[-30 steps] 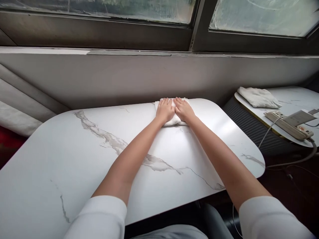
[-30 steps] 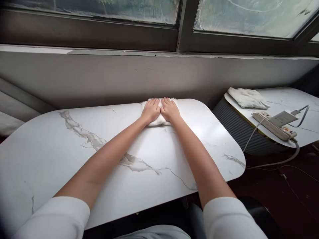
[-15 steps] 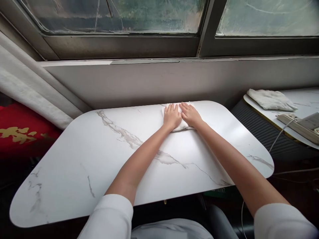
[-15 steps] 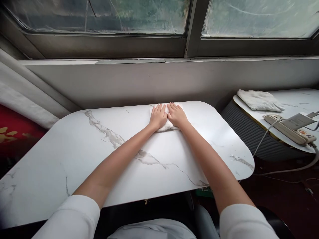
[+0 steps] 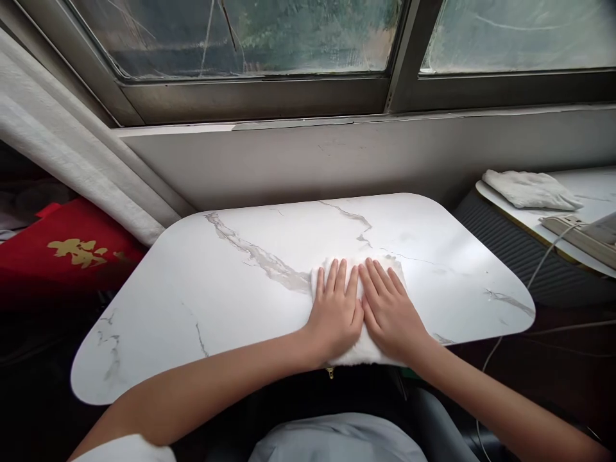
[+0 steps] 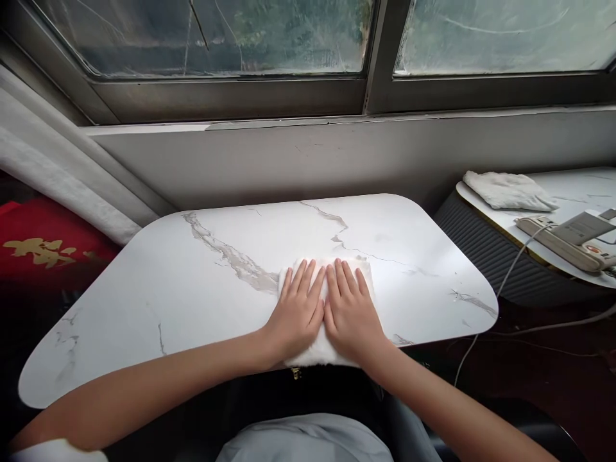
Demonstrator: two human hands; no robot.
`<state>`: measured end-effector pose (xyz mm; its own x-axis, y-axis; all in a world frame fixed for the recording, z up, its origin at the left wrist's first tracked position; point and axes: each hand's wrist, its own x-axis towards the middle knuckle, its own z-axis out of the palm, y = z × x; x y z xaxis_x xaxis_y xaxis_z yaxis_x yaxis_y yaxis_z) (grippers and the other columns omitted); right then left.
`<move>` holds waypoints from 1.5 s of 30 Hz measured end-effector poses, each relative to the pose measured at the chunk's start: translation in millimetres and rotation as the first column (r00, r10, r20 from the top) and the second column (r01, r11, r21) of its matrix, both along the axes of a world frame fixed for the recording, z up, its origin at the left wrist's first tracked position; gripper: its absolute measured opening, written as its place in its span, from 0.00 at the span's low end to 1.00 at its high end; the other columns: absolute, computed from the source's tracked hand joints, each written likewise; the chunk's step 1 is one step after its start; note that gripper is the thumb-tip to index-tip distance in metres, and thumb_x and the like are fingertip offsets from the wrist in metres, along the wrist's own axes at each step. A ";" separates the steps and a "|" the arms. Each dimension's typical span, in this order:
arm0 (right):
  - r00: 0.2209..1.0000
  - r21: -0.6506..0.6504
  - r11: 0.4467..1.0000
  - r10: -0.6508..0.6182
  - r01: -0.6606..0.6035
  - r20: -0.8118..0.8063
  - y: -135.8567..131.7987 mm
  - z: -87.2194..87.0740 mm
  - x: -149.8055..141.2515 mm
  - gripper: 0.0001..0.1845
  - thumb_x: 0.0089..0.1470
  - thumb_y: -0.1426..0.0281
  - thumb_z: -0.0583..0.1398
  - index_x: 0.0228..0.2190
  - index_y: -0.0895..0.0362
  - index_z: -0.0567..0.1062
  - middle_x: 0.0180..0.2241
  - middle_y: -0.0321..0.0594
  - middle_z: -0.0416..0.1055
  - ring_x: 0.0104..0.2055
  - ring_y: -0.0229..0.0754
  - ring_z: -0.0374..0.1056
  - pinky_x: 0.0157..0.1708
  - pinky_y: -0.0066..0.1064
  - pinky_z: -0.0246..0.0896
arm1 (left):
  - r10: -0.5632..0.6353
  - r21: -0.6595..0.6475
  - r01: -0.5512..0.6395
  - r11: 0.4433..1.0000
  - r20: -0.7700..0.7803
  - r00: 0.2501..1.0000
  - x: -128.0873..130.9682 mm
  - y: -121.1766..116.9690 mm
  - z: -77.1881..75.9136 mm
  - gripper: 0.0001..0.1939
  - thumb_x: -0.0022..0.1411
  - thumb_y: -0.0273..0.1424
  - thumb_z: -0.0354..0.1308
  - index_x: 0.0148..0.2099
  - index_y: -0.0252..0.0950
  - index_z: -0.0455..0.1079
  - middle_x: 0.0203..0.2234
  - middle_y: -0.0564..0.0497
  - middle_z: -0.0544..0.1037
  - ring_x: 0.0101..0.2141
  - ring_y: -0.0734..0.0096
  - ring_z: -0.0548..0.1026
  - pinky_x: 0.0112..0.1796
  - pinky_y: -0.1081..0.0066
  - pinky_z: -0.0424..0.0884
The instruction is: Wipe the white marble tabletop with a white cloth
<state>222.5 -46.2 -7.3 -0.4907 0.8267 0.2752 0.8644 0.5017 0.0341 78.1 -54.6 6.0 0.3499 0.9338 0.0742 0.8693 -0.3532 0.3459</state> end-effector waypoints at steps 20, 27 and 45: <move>0.999 -0.088 0.996 0.023 -0.026 -0.035 122.7 5.7 -72.7 0.30 0.60 0.70 0.44 0.61 0.70 0.58 0.64 0.56 0.53 0.66 0.53 0.47 0.62 0.47 0.41 | 0.219 0.024 -0.218 0.976 -0.049 0.975 -54.9 109.5 -2.6 0.28 0.68 0.32 0.35 0.68 0.31 0.48 0.66 0.43 0.51 0.66 0.60 0.46 0.63 0.54 0.42; 0.995 -0.126 0.992 -0.030 0.017 -0.098 202.6 5.9 -111.7 0.30 0.60 0.72 0.43 0.61 0.69 0.57 0.64 0.55 0.53 0.66 0.51 0.47 0.62 0.45 0.40 | 0.278 0.066 -0.274 0.960 -0.060 0.959 -86.3 189.7 -5.1 0.27 0.67 0.30 0.36 0.67 0.34 0.51 0.66 0.46 0.53 0.65 0.63 0.49 0.63 0.56 0.45; 0.995 -0.093 0.995 0.036 -0.044 -0.089 207.3 5.3 -110.7 0.29 0.61 0.72 0.43 0.61 0.69 0.58 0.64 0.54 0.52 0.66 0.50 0.47 0.62 0.44 0.40 | 0.322 0.092 -0.314 0.945 -0.101 0.941 -87.3 189.8 -5.7 0.27 0.69 0.31 0.37 0.68 0.34 0.49 0.66 0.44 0.52 0.65 0.62 0.48 0.63 0.55 0.43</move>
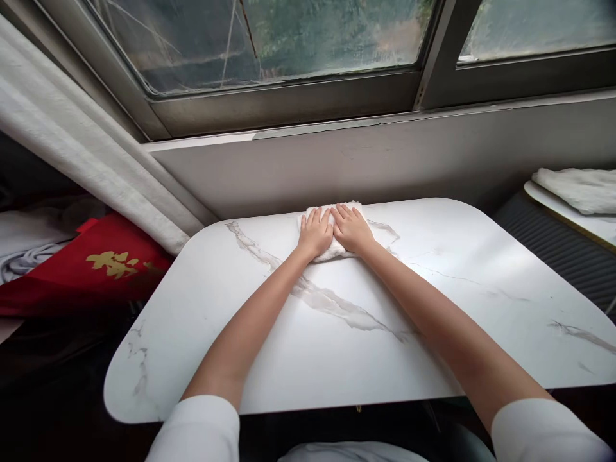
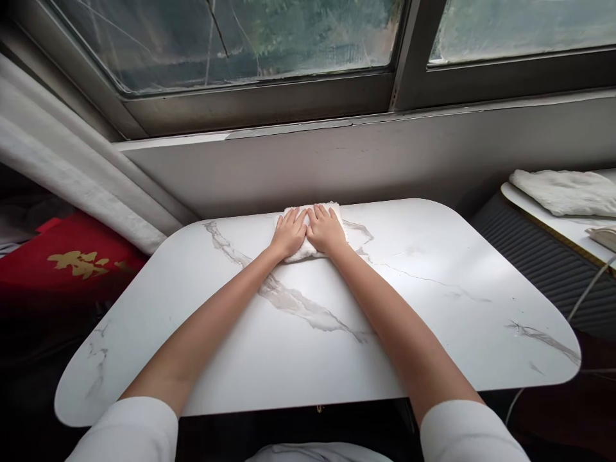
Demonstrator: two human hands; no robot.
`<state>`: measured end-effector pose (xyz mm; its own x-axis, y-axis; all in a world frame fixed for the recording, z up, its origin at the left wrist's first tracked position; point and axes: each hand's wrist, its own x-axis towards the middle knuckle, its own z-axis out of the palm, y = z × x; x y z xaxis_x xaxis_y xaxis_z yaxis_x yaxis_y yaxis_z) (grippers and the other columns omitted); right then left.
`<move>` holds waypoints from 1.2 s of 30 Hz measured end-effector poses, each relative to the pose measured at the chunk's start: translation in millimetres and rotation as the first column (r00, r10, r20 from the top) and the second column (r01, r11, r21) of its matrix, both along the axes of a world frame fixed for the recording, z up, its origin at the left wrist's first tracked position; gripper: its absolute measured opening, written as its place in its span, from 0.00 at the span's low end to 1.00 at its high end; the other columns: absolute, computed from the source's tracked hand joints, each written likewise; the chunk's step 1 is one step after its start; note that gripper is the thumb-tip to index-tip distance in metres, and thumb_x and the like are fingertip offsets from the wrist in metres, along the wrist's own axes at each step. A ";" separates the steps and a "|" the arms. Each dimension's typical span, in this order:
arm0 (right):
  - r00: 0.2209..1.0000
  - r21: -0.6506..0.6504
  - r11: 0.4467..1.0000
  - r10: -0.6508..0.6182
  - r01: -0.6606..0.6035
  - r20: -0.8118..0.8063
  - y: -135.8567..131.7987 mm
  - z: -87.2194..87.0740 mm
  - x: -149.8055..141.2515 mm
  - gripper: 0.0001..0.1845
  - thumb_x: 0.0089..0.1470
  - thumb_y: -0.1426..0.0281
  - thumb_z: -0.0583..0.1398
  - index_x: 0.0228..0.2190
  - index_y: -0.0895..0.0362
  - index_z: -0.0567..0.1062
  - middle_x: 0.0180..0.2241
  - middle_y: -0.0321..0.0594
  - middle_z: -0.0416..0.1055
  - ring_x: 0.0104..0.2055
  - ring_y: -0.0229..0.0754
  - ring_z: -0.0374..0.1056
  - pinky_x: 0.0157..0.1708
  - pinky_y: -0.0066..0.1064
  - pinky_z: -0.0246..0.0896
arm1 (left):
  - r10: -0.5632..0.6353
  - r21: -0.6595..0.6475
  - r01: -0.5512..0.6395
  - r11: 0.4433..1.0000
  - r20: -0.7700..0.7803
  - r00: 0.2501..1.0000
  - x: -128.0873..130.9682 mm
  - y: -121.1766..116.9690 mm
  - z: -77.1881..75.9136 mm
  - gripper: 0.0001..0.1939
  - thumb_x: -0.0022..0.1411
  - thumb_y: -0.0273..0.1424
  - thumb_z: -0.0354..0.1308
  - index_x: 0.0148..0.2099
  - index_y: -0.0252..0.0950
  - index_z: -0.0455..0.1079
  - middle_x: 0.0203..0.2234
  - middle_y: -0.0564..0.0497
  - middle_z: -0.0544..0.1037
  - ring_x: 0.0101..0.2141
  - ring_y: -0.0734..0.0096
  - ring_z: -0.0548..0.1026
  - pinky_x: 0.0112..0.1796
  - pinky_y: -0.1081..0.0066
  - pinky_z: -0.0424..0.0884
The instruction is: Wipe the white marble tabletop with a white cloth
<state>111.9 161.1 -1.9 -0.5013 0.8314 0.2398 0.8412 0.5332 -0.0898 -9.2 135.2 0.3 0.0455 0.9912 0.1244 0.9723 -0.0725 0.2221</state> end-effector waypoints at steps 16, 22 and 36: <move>0.977 -0.189 0.964 0.163 -0.187 -0.137 -205.8 5.1 19.3 0.31 0.62 0.68 0.45 0.65 0.62 0.50 0.67 0.46 0.42 0.69 0.44 0.31 0.66 0.48 0.32 | -0.134 0.049 0.135 0.990 -0.018 0.991 -5.6 -220.3 -4.1 0.27 0.69 0.30 0.37 0.68 0.30 0.47 0.67 0.40 0.49 0.66 0.56 0.42 0.63 0.48 0.44; 0.970 -0.172 0.956 0.221 -0.236 -0.106 -236.0 2.8 12.9 0.34 0.60 0.71 0.47 0.65 0.61 0.47 0.68 0.45 0.40 0.69 0.46 0.26 0.66 0.50 0.33 | -0.149 0.034 0.150 0.988 -0.028 0.988 -15.3 -253.7 -0.4 0.28 0.69 0.30 0.38 0.69 0.30 0.45 0.67 0.40 0.47 0.66 0.56 0.41 0.62 0.48 0.46; 0.978 -0.078 0.975 0.205 -0.208 -0.044 -96.7 1.5 -76.9 0.30 0.63 0.68 0.42 0.64 0.67 0.53 0.65 0.52 0.48 0.67 0.52 0.42 0.64 0.47 0.34 | 0.148 -0.027 -0.146 0.989 0.087 0.985 -79.1 -108.4 -0.1 0.26 0.70 0.31 0.34 0.67 0.33 0.51 0.66 0.47 0.54 0.65 0.63 0.49 0.63 0.56 0.44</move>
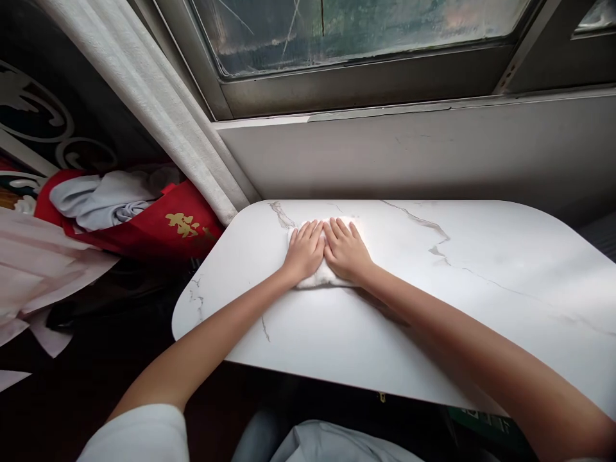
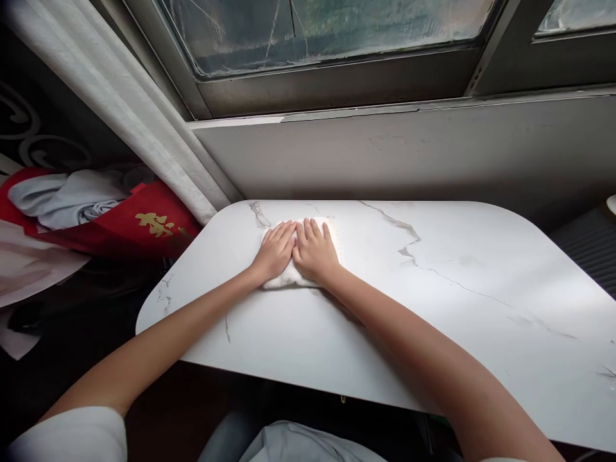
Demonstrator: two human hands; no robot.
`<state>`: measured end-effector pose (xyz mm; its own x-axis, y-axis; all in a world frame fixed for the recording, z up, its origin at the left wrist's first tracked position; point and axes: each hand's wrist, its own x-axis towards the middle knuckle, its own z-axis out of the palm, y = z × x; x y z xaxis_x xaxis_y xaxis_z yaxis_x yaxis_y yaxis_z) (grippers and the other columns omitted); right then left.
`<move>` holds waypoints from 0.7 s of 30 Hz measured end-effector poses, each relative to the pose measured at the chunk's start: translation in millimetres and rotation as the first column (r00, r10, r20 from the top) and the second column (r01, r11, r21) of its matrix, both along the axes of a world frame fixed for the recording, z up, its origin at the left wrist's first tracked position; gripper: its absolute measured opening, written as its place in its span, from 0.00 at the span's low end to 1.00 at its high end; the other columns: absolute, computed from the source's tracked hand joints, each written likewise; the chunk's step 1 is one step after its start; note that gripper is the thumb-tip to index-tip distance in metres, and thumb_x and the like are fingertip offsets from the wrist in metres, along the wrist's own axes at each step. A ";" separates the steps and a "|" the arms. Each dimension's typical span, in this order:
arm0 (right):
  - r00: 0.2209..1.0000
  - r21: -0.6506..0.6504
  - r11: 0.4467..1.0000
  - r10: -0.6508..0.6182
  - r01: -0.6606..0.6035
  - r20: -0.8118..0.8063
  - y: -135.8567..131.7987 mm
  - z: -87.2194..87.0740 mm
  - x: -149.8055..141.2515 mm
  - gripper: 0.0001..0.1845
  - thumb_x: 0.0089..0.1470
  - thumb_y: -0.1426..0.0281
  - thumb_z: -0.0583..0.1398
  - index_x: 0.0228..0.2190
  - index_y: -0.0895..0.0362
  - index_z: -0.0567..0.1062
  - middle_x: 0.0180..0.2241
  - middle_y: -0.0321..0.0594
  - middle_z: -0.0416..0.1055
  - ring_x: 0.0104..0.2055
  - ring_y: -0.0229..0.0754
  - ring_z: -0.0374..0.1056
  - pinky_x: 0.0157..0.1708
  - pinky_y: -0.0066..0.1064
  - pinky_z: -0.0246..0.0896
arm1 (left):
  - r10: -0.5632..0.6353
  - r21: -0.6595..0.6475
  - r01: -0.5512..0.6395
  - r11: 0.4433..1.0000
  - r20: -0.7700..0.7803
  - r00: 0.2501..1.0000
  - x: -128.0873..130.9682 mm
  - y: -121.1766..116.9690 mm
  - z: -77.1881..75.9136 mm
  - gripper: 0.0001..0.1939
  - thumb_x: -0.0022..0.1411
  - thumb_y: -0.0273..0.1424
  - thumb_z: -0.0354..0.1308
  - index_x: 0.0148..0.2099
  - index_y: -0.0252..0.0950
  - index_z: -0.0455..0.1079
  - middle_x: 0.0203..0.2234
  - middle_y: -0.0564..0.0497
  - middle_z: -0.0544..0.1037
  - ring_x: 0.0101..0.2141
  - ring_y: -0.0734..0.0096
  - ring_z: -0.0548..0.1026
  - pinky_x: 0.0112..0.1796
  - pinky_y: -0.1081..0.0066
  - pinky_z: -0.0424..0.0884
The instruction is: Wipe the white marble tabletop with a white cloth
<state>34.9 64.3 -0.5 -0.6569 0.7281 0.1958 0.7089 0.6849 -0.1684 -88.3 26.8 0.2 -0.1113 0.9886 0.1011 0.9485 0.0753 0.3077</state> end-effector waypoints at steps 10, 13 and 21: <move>0.989 0.032 0.989 -0.148 0.147 0.008 91.9 -0.9 -47.2 0.29 0.63 0.67 0.44 0.64 0.62 0.54 0.65 0.55 0.49 0.66 0.59 0.43 0.60 0.50 0.39 | -0.004 0.032 0.004 0.999 -0.009 1.000 -43.4 107.1 -3.9 0.26 0.69 0.30 0.35 0.66 0.32 0.53 0.65 0.46 0.55 0.64 0.65 0.51 0.63 0.59 0.45; 0.990 0.057 0.988 -0.144 0.143 0.012 98.3 -1.9 -49.6 0.29 0.63 0.67 0.43 0.63 0.62 0.55 0.64 0.55 0.51 0.66 0.59 0.45 0.60 0.52 0.40 | 0.002 0.031 -0.002 1.000 -0.006 1.000 -44.4 111.9 -4.0 0.26 0.69 0.30 0.35 0.66 0.32 0.53 0.65 0.46 0.55 0.64 0.65 0.51 0.63 0.59 0.44; 0.996 0.053 0.995 -0.088 0.089 -0.007 69.8 -2.2 -38.3 0.29 0.63 0.68 0.44 0.63 0.63 0.55 0.65 0.56 0.50 0.67 0.57 0.43 0.60 0.51 0.39 | 0.027 0.038 -0.027 0.999 -0.006 1.000 -33.3 76.8 -2.3 0.26 0.69 0.30 0.36 0.66 0.31 0.52 0.66 0.45 0.54 0.65 0.63 0.50 0.63 0.56 0.44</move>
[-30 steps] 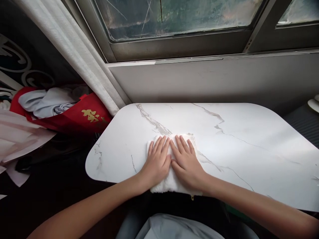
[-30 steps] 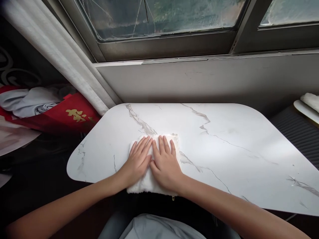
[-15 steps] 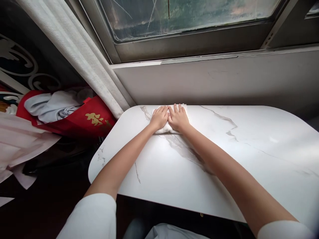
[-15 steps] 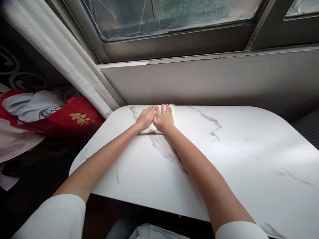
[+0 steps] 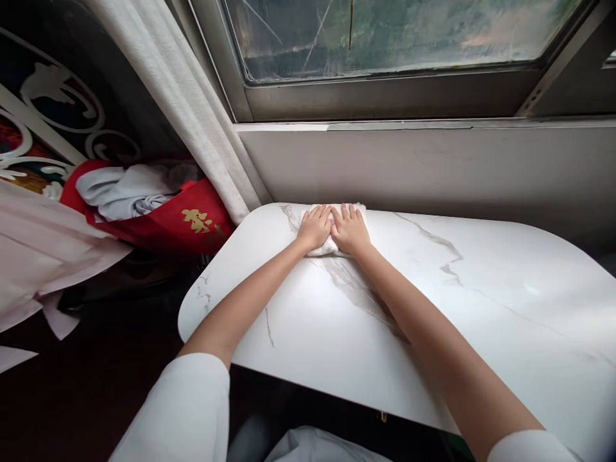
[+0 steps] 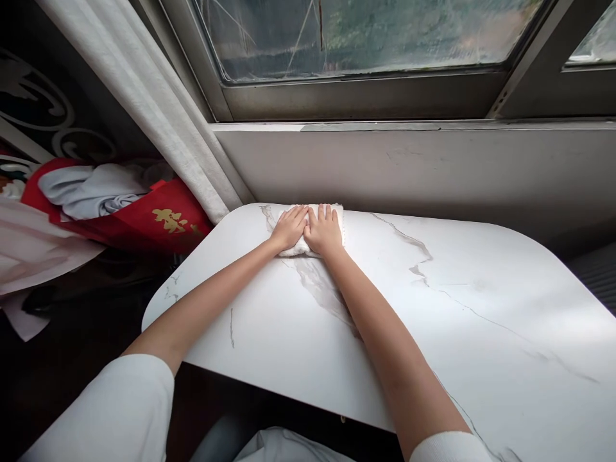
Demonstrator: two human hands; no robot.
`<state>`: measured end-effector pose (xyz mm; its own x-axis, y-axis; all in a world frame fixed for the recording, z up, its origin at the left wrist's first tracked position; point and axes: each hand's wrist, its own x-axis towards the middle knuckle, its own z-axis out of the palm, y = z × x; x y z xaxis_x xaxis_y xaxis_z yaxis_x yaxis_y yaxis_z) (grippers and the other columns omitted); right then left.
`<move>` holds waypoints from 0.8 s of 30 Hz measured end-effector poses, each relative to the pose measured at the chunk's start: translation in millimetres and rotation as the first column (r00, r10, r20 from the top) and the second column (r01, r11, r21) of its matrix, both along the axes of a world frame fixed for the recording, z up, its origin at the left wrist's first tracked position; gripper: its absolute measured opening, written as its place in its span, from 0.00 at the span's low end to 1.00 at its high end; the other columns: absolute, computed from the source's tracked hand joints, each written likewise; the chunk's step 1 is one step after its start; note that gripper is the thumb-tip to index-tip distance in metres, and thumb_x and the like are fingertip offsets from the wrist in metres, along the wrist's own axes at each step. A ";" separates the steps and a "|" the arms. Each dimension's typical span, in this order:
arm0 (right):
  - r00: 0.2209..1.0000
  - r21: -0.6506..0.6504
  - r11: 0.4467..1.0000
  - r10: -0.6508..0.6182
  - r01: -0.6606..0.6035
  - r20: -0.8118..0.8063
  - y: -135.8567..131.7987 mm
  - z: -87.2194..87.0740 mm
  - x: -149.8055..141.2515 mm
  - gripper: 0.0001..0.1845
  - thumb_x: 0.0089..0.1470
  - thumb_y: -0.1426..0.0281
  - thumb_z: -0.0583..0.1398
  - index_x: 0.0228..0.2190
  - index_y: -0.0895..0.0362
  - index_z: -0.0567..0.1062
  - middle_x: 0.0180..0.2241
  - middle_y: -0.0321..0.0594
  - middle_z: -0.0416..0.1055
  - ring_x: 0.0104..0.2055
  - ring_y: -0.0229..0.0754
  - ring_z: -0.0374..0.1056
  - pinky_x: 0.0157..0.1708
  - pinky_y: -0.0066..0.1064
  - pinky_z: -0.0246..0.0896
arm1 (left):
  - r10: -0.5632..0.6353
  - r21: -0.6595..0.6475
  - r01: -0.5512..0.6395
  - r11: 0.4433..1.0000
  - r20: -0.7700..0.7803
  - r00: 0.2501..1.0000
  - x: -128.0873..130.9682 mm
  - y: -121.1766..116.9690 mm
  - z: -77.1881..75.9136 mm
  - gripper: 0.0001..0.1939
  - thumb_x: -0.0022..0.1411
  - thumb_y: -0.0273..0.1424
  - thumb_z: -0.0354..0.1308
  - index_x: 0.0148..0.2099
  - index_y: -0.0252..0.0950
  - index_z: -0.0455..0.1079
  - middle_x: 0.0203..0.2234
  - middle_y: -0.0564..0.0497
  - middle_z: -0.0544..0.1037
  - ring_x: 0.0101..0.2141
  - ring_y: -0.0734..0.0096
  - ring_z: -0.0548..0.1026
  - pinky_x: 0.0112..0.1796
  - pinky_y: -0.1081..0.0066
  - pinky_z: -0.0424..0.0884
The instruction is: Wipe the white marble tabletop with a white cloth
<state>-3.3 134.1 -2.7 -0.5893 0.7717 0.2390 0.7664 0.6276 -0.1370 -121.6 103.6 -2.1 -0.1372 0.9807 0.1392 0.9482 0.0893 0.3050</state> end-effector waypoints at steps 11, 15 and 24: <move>0.989 -0.036 0.989 0.146 -0.146 0.000 -136.7 3.4 24.9 0.31 0.63 0.66 0.44 0.64 0.67 0.52 0.65 0.58 0.47 0.67 0.60 0.39 0.62 0.53 0.37 | 0.028 0.034 -0.025 0.999 -0.078 0.997 20.7 -149.8 -2.2 0.26 0.68 0.30 0.35 0.66 0.31 0.53 0.65 0.44 0.56 0.65 0.62 0.50 0.63 0.55 0.46; 0.968 -0.044 0.967 0.250 -0.251 -0.033 -185.7 2.3 37.9 0.33 0.62 0.65 0.46 0.64 0.69 0.50 0.66 0.59 0.44 0.68 0.61 0.34 0.63 0.54 0.36 | 0.028 0.073 -0.021 0.997 -0.091 0.995 30.3 -211.7 -5.7 0.26 0.69 0.30 0.34 0.66 0.31 0.52 0.65 0.43 0.56 0.65 0.61 0.50 0.62 0.52 0.46; 0.939 -0.076 0.937 0.337 -0.342 -0.075 -206.6 7.5 23.8 0.34 0.61 0.65 0.46 0.63 0.71 0.52 0.65 0.63 0.45 0.67 0.63 0.36 0.63 0.57 0.35 | 0.026 0.047 -0.021 0.999 -0.103 0.994 12.1 -239.8 -5.8 0.27 0.69 0.30 0.32 0.67 0.32 0.50 0.65 0.41 0.56 0.65 0.60 0.50 0.62 0.51 0.49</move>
<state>20.5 -72.5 4.8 -0.8064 0.5476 0.2232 0.4986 0.8326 -0.2412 -109.5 -136.2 -7.9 -0.1424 0.9697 0.1987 0.9726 0.0999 0.2099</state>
